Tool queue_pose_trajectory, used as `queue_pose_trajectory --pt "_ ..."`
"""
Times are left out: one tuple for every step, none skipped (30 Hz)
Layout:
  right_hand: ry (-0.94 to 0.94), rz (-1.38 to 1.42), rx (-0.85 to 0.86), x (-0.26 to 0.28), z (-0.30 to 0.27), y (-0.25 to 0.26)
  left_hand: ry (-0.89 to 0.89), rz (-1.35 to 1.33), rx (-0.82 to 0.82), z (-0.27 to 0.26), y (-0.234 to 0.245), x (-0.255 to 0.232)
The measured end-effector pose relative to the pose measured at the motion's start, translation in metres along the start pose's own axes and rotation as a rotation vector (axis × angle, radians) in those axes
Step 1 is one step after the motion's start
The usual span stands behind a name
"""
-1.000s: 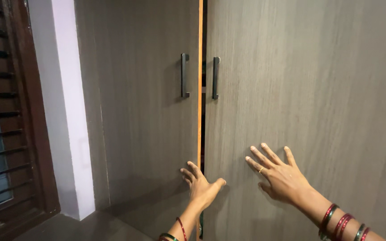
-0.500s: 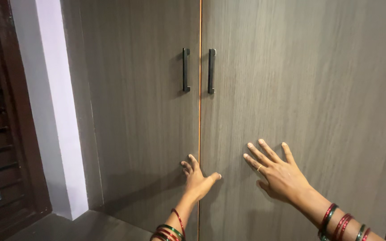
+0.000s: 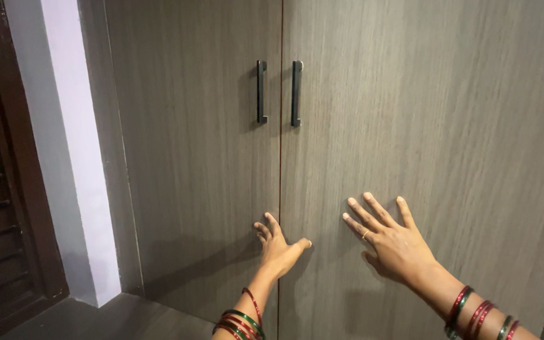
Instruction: The person opens and closes multiple drawers and cabinet doors in a wardrobe unit. They pull out drawers containing clothes and miscellaneous items, then close them, and open and close cabinet doors revealing folded clothes and storage compartments.
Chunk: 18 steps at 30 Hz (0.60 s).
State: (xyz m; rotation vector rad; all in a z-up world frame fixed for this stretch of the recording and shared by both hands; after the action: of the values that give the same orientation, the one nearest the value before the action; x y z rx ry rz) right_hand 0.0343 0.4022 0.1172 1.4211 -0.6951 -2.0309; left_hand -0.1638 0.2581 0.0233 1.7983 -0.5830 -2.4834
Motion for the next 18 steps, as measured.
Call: queue_pose_trajectory --pt "0.0 -0.02 -0.005 0.0 0.0 0.0 0.007 0.007 0.004 -0.001 0.0 -0.001" --pt "0.003 -0.04 -0.01 0.001 0.0 -0.001 0.016 0.014 0.007 -0.002 0.001 0.0" --pt "0.006 -0.059 -0.015 0.001 0.0 -0.001 0.026 0.02 0.01 -0.003 0.001 0.0" --pt "0.002 -0.062 -0.005 0.001 0.001 -0.002 0.015 0.02 0.008 -0.003 0.001 -0.001" --pt "-0.001 -0.065 0.004 0.001 0.002 -0.003 0.004 0.021 0.006 -0.003 0.002 -0.002" --pt "-0.005 -0.067 0.015 0.001 0.002 -0.004 -0.006 0.021 0.004 -0.003 0.002 -0.002" --pt "-0.006 -0.062 0.008 0.002 0.003 -0.004 0.002 0.035 0.006 -0.003 0.003 0.0" --pt "-0.008 -0.056 0.003 0.001 0.003 -0.004 0.009 0.048 0.008 -0.003 0.002 0.001" --pt "-0.01 -0.051 -0.003 0.001 0.003 -0.004 0.017 0.061 0.01 -0.003 0.002 0.003" --pt "-0.012 -0.051 -0.004 0.001 0.003 -0.005 0.001 0.061 0.013 -0.002 0.004 0.004" --pt "-0.013 -0.051 -0.004 0.002 0.003 -0.005 -0.014 0.061 0.017 -0.001 0.006 0.006" --pt "-0.016 -0.051 -0.004 0.001 0.003 -0.005 -0.031 0.061 0.02 0.001 0.008 0.007" --pt "-0.019 -0.055 -0.014 0.001 0.003 -0.005 -0.037 0.056 0.032 0.002 0.011 0.009" --pt "-0.022 -0.058 -0.022 0.001 0.003 -0.005 -0.041 0.05 0.045 0.003 0.013 0.012" --pt "-0.024 -0.06 -0.029 0.002 0.003 -0.005 -0.045 0.045 0.059 0.004 0.016 0.015" --pt "-0.025 -0.068 -0.034 0.002 0.003 -0.005 -0.055 0.054 0.057 0.005 0.019 0.017" --pt "-0.026 -0.076 -0.038 0.002 0.003 -0.005 -0.065 0.063 0.055 0.006 0.022 0.019" --pt "-0.028 -0.082 -0.042 0.003 0.003 -0.005 -0.075 0.074 0.054 0.006 0.026 0.021"
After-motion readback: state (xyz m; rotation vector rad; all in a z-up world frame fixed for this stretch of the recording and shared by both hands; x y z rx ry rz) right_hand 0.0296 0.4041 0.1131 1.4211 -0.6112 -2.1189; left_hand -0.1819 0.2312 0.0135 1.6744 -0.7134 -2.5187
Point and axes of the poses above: each hand's wrist, its own z-axis towards the middle knuckle, its own y-axis out of the back of the hand, x = y × z, the point moved 5 cm from there along z, towards the middle knuckle, and after that the axes turned 12 degrees about -z, right-handed, at the moved point
